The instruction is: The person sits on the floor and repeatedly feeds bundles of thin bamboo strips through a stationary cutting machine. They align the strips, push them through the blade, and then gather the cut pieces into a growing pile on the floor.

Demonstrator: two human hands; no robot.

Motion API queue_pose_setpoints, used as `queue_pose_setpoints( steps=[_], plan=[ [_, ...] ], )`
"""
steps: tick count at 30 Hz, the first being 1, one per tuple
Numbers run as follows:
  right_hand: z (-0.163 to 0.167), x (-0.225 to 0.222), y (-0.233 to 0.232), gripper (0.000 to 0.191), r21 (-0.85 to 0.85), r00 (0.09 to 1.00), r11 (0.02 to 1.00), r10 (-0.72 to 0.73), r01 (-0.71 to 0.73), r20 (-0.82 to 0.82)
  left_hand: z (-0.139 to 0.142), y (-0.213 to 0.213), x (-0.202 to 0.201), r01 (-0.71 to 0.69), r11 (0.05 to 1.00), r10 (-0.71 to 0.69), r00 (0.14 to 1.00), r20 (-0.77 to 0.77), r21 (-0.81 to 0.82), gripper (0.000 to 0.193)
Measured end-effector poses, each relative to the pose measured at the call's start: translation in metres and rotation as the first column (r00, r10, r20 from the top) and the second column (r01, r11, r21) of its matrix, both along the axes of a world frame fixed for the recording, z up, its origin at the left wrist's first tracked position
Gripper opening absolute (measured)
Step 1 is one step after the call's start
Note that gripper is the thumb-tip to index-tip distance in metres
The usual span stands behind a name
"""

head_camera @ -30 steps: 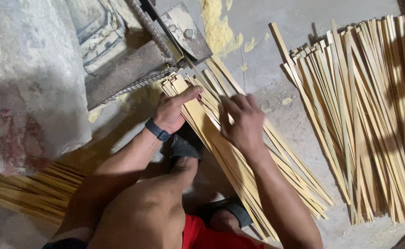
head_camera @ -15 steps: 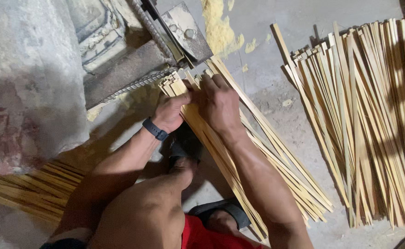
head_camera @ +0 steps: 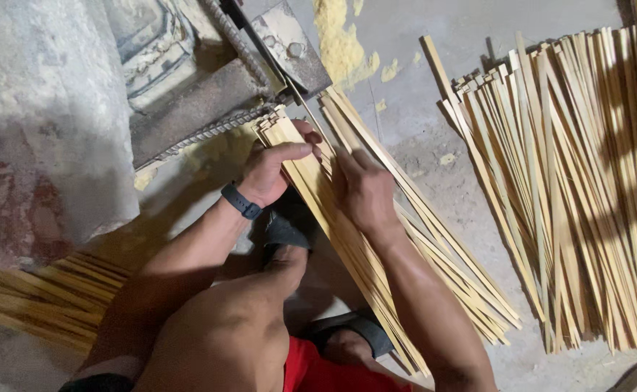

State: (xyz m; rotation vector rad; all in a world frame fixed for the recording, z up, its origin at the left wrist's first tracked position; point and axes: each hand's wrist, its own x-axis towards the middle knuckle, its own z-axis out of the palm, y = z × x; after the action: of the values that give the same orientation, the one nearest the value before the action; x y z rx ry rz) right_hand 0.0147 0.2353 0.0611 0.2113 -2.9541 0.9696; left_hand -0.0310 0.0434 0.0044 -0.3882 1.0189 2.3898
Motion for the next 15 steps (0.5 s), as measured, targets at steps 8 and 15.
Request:
queue_pose_setpoints(
  steps=[8,15],
  plan=[
    [0.005,-0.048,-0.025,0.037,-0.113,0.993,0.992,0.042,-0.054,-0.106,-0.051,-0.007,0.005,0.044,0.988,-0.038,0.998,0.047,-0.146,0.024],
    [0.010,0.010,0.024,0.035,0.123,0.941,0.991,0.091,-0.054,-0.326,-0.029,-0.007,0.004,0.090,0.967,-0.064,0.991,0.116,-0.238,0.037]
  ],
)
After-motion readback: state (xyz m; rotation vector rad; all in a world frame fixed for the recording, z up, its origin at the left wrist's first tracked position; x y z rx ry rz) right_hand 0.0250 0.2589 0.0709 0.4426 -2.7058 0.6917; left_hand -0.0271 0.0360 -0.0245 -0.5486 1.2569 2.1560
